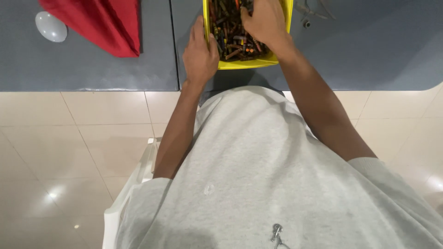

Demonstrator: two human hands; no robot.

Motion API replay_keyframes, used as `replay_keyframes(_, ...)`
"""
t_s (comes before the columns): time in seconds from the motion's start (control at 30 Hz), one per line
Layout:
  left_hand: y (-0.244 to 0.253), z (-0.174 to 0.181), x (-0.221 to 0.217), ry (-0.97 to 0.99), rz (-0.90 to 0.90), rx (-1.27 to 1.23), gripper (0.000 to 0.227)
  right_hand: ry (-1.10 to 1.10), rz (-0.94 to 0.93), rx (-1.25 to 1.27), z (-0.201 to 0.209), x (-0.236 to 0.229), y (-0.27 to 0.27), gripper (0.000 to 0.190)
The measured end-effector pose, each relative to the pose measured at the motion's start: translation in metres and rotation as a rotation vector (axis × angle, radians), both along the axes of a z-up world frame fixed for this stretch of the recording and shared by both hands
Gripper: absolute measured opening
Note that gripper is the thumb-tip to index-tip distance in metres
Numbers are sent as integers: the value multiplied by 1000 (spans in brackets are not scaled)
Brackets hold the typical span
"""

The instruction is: The person sorts through a yellow container filled with colorful sticks, picking out a few items and placing them on the table. They then fold a red cloth and arrange several colored plastic trays on the table.

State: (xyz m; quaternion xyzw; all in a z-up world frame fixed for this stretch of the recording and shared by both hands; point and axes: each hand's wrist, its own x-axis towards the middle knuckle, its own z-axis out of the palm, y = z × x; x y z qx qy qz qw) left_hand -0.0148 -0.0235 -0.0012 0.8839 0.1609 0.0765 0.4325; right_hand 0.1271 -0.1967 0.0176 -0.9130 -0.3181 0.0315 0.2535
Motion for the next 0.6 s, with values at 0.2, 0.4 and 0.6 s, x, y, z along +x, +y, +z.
replay_keyframes(0.2,0,-15,1,-99,6,49,53,41,97,20,-19,2,29,48)
replay_keyframes(0.4,-1,-8,6,-30,17,25,54,5,376,-56,-6,-11,20,43)
replay_keyframes(0.6,0,-17,5,-75,-2,28,55,129,490,-210,25,-34,3,35)
